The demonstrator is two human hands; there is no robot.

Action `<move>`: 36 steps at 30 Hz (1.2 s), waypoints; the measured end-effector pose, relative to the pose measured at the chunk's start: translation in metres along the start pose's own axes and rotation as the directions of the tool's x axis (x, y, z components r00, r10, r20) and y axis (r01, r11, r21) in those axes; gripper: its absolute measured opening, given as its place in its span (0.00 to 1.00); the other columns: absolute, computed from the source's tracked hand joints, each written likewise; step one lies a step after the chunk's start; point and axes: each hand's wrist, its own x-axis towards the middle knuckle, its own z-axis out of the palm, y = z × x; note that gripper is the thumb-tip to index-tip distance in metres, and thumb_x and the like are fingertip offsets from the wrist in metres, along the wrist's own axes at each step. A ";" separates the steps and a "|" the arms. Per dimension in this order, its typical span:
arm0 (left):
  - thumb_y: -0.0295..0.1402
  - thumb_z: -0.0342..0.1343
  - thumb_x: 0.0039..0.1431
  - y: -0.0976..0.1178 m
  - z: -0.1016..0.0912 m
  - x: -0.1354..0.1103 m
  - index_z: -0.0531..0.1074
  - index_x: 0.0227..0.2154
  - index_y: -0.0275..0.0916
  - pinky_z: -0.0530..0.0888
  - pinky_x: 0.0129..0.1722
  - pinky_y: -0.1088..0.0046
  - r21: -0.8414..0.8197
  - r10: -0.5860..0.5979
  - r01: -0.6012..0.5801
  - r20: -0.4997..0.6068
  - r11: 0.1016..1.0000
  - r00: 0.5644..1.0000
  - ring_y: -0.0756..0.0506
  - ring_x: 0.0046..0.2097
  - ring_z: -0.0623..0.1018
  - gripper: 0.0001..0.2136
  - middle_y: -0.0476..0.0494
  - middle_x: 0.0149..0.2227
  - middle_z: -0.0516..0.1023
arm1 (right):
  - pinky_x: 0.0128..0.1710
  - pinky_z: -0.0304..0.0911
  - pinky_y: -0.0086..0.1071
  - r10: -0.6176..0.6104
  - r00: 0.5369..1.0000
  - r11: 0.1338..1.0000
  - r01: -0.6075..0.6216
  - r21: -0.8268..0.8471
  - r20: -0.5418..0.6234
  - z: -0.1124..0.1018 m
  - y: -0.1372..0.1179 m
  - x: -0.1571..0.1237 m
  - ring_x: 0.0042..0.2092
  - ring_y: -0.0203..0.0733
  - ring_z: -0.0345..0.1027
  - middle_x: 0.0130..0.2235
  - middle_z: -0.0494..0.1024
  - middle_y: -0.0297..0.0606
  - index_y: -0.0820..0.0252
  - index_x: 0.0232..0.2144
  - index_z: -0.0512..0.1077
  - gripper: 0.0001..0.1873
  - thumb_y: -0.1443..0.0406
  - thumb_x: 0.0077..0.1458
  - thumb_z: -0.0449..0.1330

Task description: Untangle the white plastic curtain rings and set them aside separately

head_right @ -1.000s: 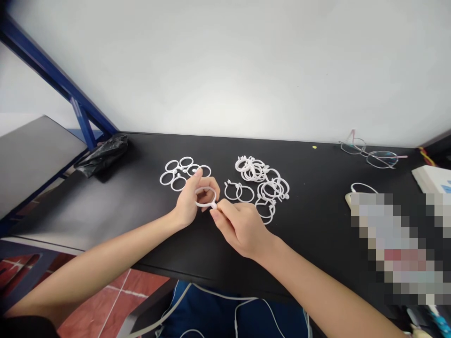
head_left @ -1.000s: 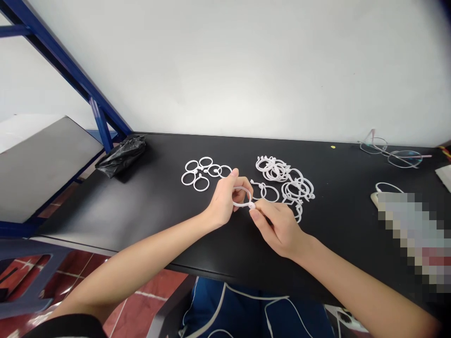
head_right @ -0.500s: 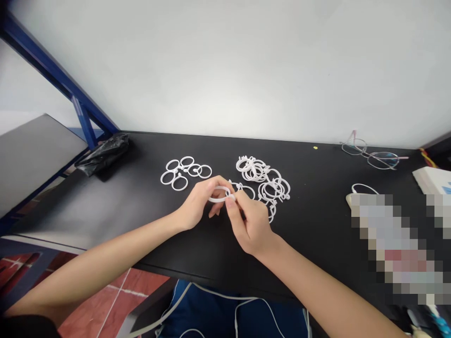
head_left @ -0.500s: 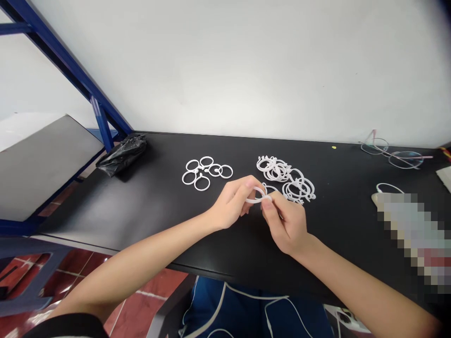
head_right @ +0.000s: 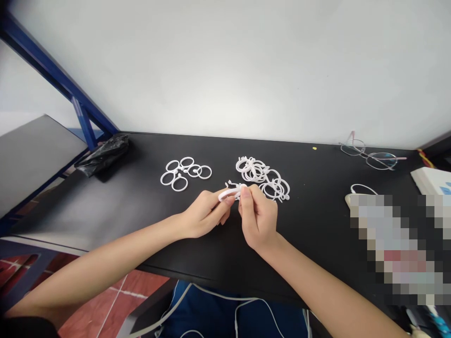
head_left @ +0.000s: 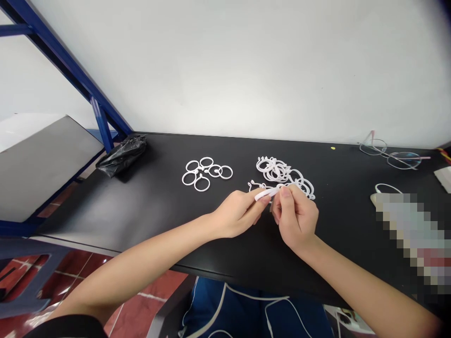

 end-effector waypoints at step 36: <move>0.39 0.33 0.68 -0.020 -0.018 0.019 0.68 0.32 0.35 0.61 0.20 0.77 -0.998 -0.585 0.007 -0.031 0.062 0.811 0.53 0.17 0.55 0.21 0.55 0.17 0.52 | 0.19 0.55 0.28 -0.087 0.991 0.993 0.094 -0.068 0.098 0.001 0.005 -0.003 0.16 0.29 0.55 0.18 0.61 0.24 0.57 0.33 0.68 0.09 0.67 0.66 0.50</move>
